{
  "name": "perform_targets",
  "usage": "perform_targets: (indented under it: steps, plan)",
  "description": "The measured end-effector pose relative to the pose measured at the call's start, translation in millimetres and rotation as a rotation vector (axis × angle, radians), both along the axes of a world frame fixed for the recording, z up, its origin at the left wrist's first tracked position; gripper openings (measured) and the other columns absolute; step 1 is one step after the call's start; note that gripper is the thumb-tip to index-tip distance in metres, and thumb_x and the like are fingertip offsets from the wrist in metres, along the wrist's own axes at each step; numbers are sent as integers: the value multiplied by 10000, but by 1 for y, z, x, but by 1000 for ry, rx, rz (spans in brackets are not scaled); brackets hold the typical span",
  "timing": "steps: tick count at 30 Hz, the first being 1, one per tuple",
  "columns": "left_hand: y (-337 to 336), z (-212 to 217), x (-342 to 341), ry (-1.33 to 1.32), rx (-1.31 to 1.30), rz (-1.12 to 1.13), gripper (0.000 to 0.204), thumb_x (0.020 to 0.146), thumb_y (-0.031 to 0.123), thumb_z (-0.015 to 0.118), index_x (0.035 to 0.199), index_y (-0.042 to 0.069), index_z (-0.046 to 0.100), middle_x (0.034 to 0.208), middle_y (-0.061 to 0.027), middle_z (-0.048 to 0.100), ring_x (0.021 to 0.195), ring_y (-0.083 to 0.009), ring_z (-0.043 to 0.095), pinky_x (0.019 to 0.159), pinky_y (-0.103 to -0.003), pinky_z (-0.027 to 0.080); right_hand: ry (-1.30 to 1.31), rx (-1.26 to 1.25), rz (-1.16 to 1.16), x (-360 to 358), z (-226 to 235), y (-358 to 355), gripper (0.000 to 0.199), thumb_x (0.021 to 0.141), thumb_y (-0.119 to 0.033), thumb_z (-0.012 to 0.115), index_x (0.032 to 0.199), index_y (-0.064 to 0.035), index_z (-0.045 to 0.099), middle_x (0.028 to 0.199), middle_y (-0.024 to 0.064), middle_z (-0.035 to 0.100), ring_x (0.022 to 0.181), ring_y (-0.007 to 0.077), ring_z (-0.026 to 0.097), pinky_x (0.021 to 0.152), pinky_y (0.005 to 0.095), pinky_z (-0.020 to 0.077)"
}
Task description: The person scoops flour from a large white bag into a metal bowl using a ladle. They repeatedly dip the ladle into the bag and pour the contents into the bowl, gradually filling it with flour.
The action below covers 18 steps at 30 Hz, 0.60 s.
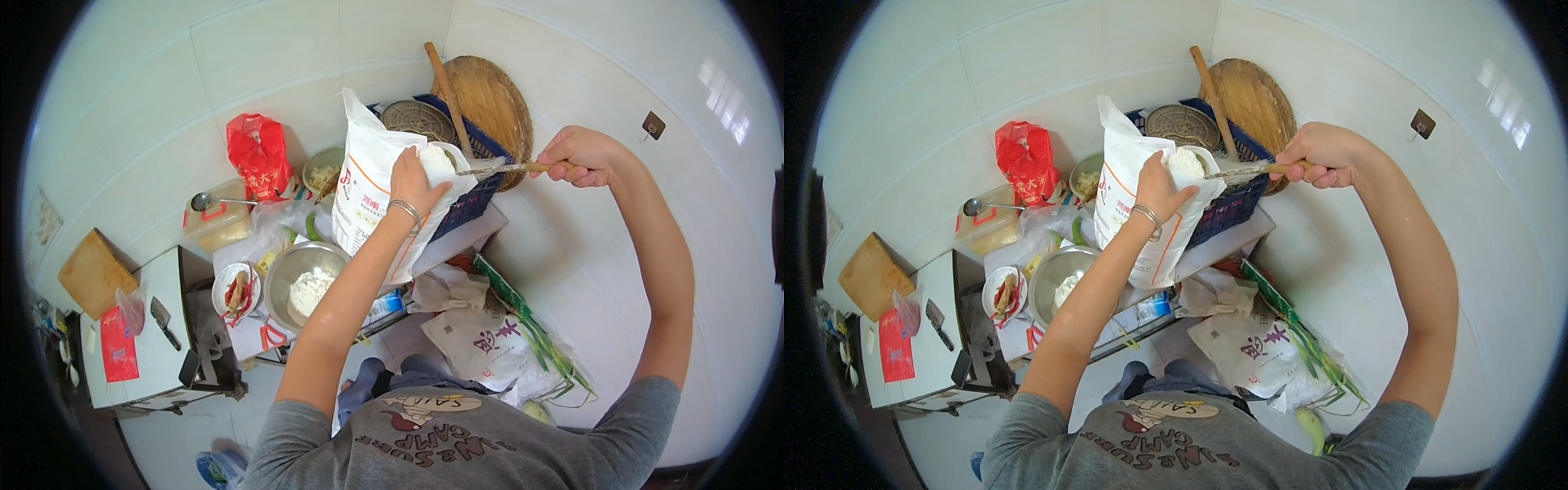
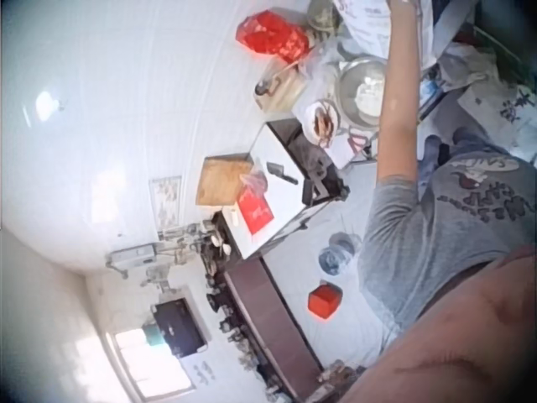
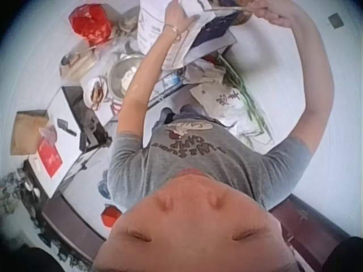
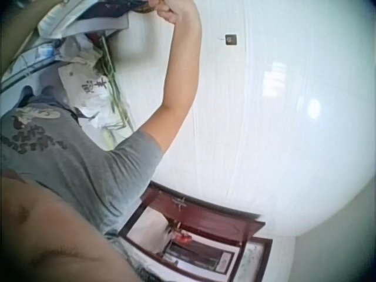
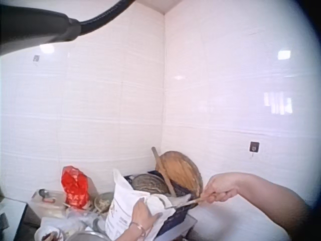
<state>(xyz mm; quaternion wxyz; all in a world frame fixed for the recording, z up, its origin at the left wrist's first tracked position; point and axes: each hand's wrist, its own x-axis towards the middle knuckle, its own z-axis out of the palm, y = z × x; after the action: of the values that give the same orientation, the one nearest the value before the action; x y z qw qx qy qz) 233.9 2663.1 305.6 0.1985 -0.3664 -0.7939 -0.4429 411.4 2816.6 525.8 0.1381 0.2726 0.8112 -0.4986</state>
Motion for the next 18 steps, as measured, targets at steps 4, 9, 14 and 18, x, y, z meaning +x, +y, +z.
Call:
perform_targets:
  steps: [4,9,14,18]
  plan:
    - [1,-1,-4,31,-14,-1,883,620,330,766,1227,-123,312,1183,-279,423,1126,-382,406,984,-388,320,14,-34,-36,4,0,5,212,850,-102,508,909,80,599,505,11,468,313,17,253,269,182,206]
    - [-3,6,-6,26,-6,-47,865,631,326,760,1216,-135,320,1186,-285,417,1133,-381,397,987,-382,315,17,-6,-82,11,8,2,207,841,-95,512,903,82,598,501,8,453,315,15,254,267,176,199]
    - [-1,7,-6,5,-20,-27,872,633,327,759,1226,-133,315,1197,-283,412,1143,-376,391,990,-377,313,0,42,-83,13,12,1,201,846,-94,493,905,73,586,515,10,466,319,15,257,268,179,205]
    - [5,9,4,-74,-19,-82,867,621,309,766,1225,-121,315,1201,-275,410,1146,-375,387,991,-380,311,6,-10,-117,15,3,13,192,835,-87,515,886,80,595,501,6,446,317,12,247,265,169,193]
